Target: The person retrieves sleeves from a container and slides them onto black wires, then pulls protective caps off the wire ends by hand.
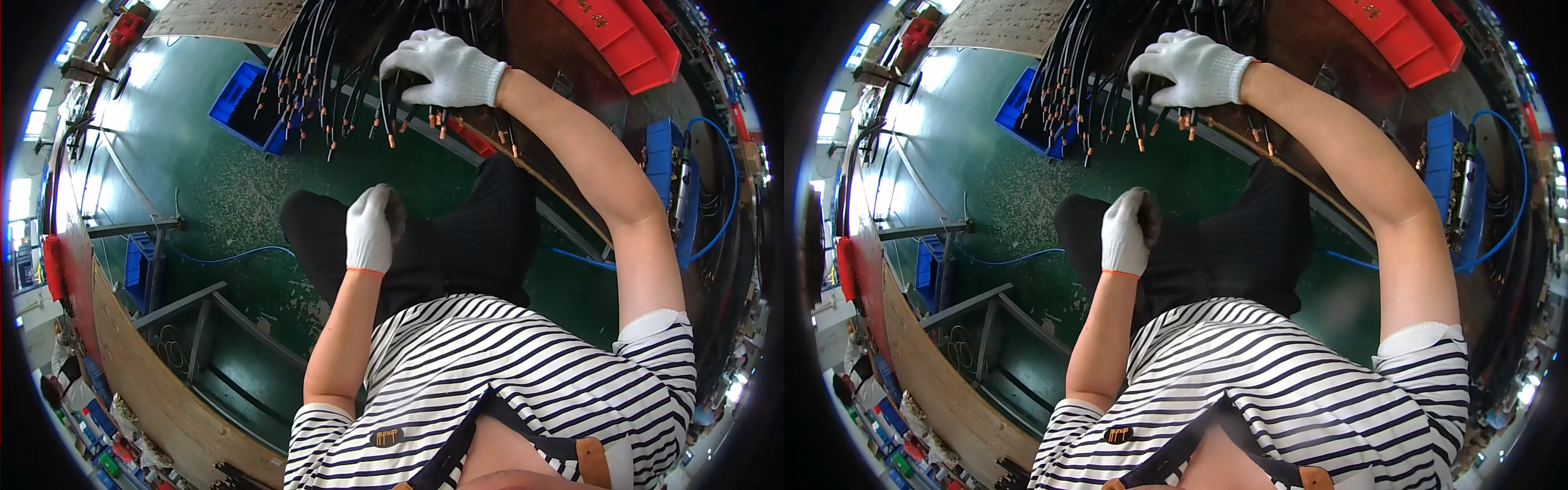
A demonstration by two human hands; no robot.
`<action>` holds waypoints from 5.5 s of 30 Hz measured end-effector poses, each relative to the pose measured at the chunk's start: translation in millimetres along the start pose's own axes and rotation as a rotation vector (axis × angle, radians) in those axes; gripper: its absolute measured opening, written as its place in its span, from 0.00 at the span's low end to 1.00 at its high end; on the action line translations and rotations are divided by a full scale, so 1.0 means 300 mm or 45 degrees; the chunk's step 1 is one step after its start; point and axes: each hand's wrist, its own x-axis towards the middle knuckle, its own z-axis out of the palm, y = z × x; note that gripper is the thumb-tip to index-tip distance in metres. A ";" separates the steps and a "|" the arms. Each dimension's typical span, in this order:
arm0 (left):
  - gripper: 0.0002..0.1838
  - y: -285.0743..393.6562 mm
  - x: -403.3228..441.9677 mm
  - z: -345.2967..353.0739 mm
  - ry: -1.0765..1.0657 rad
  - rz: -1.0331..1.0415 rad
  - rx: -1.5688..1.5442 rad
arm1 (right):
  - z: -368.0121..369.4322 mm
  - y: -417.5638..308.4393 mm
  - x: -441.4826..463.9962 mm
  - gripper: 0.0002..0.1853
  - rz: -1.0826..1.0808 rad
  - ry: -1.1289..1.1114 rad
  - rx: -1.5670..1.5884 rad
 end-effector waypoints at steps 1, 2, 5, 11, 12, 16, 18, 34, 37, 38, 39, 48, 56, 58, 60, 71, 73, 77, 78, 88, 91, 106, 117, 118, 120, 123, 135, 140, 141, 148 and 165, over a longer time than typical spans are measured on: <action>0.15 0.008 0.001 -0.017 0.038 -0.004 -0.082 | -0.012 0.008 -0.003 0.18 0.008 0.010 -0.043; 0.15 0.024 0.006 -0.045 -0.031 0.047 -0.115 | -0.025 0.016 -0.009 0.18 0.016 0.013 -0.082; 0.15 0.149 -0.013 -0.036 -0.010 0.064 -0.211 | -0.055 0.042 -0.017 0.18 0.048 -0.003 -0.232; 0.24 0.266 0.004 0.028 -0.166 0.256 -0.118 | -0.087 0.011 0.045 0.16 0.162 -0.320 -0.329; 0.24 0.287 -0.002 0.048 -0.147 0.261 -0.114 | -0.095 0.005 0.057 0.16 0.188 -0.390 -0.377; 0.19 0.333 0.020 0.098 -0.142 0.275 -0.088 | -0.109 0.012 0.059 0.19 0.210 -0.413 -0.487; 0.17 0.347 0.041 0.117 -0.179 0.342 0.044 | -0.101 0.035 0.054 0.19 0.207 -0.389 -0.460; 0.23 0.329 0.169 0.243 0.287 0.854 1.839 | -0.109 0.050 -0.010 0.12 0.239 -0.325 -0.164; 0.24 0.363 0.190 0.288 0.161 0.808 1.801 | -0.065 0.063 -0.034 0.10 0.176 -0.113 -0.135; 0.24 0.363 0.206 0.288 0.116 0.806 1.811 | -0.046 0.073 -0.043 0.10 0.160 -0.050 -0.110; 0.24 0.365 0.220 0.288 0.070 0.803 1.823 | -0.037 0.077 -0.047 0.10 0.145 0.013 -0.083; 0.21 0.348 0.203 0.226 -0.107 0.625 1.458 | -0.041 0.098 -0.065 0.10 0.212 0.010 0.060; 0.16 0.422 0.169 0.244 -0.160 0.261 0.545 | -0.019 0.104 -0.077 0.18 0.347 0.117 0.102; 0.18 0.422 0.205 0.282 -0.137 0.229 0.554 | -0.014 0.108 -0.083 0.20 0.324 0.128 0.107; 0.19 0.420 0.213 0.328 -0.191 0.225 0.541 | -0.022 0.112 -0.083 0.19 0.319 0.115 0.124; 0.19 0.350 0.027 0.166 -0.228 0.256 0.396 | -0.022 0.113 -0.069 0.14 0.175 0.073 0.079; 0.17 0.300 0.005 0.069 -0.134 0.207 0.238 | -0.029 0.089 -0.039 0.14 0.101 -0.012 -0.199; 0.13 0.191 0.021 -0.072 0.014 0.146 -0.057 | -0.036 0.071 -0.008 0.13 0.001 -0.083 -0.332; 0.13 0.170 0.021 -0.092 0.056 0.136 -0.105 | -0.038 0.072 -0.008 0.12 -0.031 -0.076 -0.319; 0.13 0.071 0.059 -0.175 0.192 0.081 -0.291 | -0.033 0.081 -0.026 0.14 -0.052 -0.065 -0.172; 0.13 0.047 0.098 -0.194 0.208 0.027 -0.343 | -0.010 0.082 -0.026 0.10 -0.235 0.082 -0.087; 0.16 0.151 0.598 -0.475 0.182 0.064 -0.806 | 0.010 0.028 -0.059 0.08 -0.206 0.139 -0.128; 0.19 0.408 0.223 -0.203 0.481 1.051 0.367 | 0.019 0.026 -0.064 0.06 -0.245 0.187 -0.057; 0.16 0.366 0.183 -0.144 0.392 1.139 0.430 | 0.022 0.022 -0.067 0.06 -0.225 0.178 -0.041; 0.14 0.307 0.139 -0.056 0.318 1.260 0.774 | 0.019 0.016 -0.063 0.06 -0.202 0.161 -0.015; 0.16 0.264 0.128 0.037 0.353 1.307 1.043 | 0.025 0.011 -0.066 0.06 -0.230 0.238 -0.072; 0.16 0.190 0.167 0.111 -0.121 0.310 0.359 | 0.039 0.024 -0.080 0.06 -0.246 0.331 -0.030; 0.16 0.167 0.124 0.160 -0.191 0.277 0.246 | 0.019 -0.009 -0.050 0.10 -0.198 0.173 0.046; 0.16 0.155 0.128 0.158 -0.195 0.282 0.223 | 0.016 -0.039 -0.040 0.11 -0.118 0.186 0.160; 0.15 0.133 0.130 0.133 -0.218 0.167 0.086 | 0.031 -0.063 -0.007 0.11 -0.066 0.034 0.009; 0.18 -0.009 0.330 -0.002 0.068 0.615 0.184 | 0.044 -0.044 0.165 0.20 0.233 -0.137 -0.028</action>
